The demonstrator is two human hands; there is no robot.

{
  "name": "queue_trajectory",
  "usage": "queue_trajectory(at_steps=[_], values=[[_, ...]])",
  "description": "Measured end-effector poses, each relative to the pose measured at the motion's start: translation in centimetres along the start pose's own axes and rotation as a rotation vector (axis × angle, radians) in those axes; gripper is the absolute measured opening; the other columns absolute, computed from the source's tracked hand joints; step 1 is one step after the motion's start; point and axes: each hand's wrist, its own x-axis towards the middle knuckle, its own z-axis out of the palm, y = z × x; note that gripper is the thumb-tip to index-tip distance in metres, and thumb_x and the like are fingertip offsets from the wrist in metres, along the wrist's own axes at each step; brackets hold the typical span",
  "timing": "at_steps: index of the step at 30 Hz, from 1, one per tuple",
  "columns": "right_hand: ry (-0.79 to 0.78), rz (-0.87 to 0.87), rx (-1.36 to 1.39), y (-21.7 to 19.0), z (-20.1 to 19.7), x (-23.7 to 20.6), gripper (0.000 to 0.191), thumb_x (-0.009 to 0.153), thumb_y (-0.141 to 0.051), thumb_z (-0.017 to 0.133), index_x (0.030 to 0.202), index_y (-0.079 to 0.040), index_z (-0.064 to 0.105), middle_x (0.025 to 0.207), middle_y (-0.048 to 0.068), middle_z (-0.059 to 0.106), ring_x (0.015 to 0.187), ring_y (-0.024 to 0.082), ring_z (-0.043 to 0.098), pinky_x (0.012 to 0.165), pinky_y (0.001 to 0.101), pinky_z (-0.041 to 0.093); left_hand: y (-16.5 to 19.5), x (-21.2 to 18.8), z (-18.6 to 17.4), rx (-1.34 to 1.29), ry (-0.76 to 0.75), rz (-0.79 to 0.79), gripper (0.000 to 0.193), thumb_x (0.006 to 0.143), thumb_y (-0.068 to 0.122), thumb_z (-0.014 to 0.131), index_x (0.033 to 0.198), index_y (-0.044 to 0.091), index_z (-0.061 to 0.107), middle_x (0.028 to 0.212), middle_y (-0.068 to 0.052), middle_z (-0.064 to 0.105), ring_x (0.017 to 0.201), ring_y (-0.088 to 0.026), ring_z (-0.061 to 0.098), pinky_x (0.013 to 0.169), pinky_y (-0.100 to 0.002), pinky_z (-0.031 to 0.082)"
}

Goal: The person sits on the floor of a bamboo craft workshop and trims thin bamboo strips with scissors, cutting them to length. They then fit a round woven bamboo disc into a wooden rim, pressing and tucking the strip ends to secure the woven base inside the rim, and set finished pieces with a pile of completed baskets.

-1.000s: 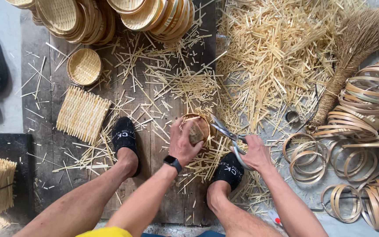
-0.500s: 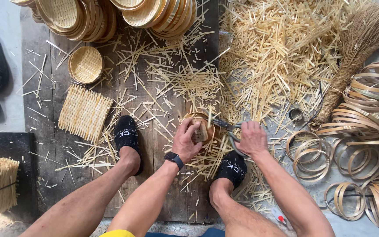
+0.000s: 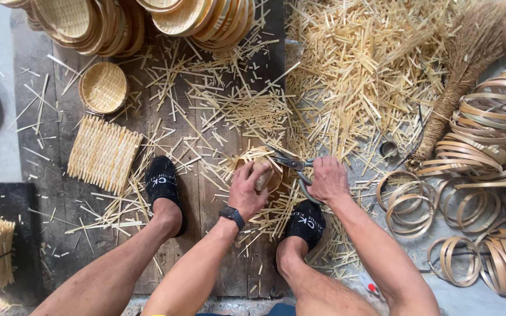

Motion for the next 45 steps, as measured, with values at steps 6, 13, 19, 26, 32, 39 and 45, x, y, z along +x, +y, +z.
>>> queue_trajectory(at_steps=[6,13,19,26,32,39,45], values=[[-0.365,0.060,-0.034,2.2,-0.3,-0.1,0.023,0.084,-0.026,0.070,0.094,-0.007,0.062,0.092,0.013,0.062,0.087,0.025,0.063,0.072,0.0397,0.056,0.3,0.1,-0.5,-0.132,0.067,-0.104,0.070,0.067,0.001,0.081,0.131,0.006,0.054,0.134,-0.020,0.053,0.127,-0.041,0.054,0.111,-0.046,0.045],[-0.061,-0.007,-0.033,-0.1,-0.4,0.5,0.044,0.066,-0.038,0.078,0.079,0.000,0.061,0.078,0.016,0.061,0.074,0.029,0.061,0.064,0.0415,0.055,-0.2,0.9,-1.6,-0.108,-0.134,-0.047,0.067,0.062,-0.006,0.077,0.125,0.009,0.061,0.130,-0.015,0.060,0.126,-0.036,0.053,0.112,-0.042,0.043],[-0.270,-0.028,-0.069,1.6,-0.7,0.1,0.024,0.084,-0.030,0.069,0.088,-0.009,0.059,0.086,0.009,0.058,0.081,0.021,0.060,0.068,0.0357,0.053,-1.0,1.3,-2.8,0.052,-0.215,0.052,0.066,0.062,-0.011,0.068,0.124,0.012,0.061,0.130,-0.007,0.064,0.131,-0.038,0.050,0.112,-0.042,0.044],[-0.133,-0.045,-0.065,0.1,0.5,0.7,0.028,0.071,-0.031,0.068,0.078,-0.006,0.060,0.072,0.010,0.055,0.066,0.023,0.057,0.055,0.0355,0.052,-1.1,2.3,-2.8,0.151,-0.296,0.161,0.064,0.064,-0.010,0.070,0.122,0.013,0.063,0.142,-0.007,0.060,0.137,-0.036,0.045,0.117,-0.048,0.039],[-0.237,-0.068,-0.086,1.9,-0.5,0.4,0.028,0.086,-0.034,0.066,0.085,-0.007,0.060,0.078,0.010,0.057,0.072,0.021,0.056,0.062,0.0351,0.053,0.7,0.5,-2.1,0.049,-0.106,-0.134,0.063,0.061,0.013,0.090,0.120,0.020,0.073,0.141,-0.025,0.044,0.132,-0.046,0.040,0.107,-0.053,0.037],[-0.051,0.005,0.062,-0.9,-1.5,0.4,0.031,0.062,-0.022,0.073,0.085,-0.003,0.063,0.086,0.017,0.061,0.085,0.034,0.060,0.074,0.0453,0.055,-0.1,0.3,-0.5,-0.022,-0.042,0.052,0.051,0.058,0.013,0.084,0.108,0.022,0.079,0.139,-0.019,0.053,0.127,-0.042,0.048,0.107,-0.051,0.044],[-0.470,0.056,-0.007,1.4,-4.4,-0.5,0.017,0.093,-0.019,0.061,0.095,-0.003,0.060,0.086,0.011,0.056,0.084,0.025,0.058,0.072,0.0408,0.056,1.0,1.2,-1.8,0.065,-0.272,0.046,0.056,0.054,0.005,0.082,0.107,0.023,0.081,0.150,-0.010,0.048,0.140,-0.037,0.039,0.117,-0.047,0.039]])
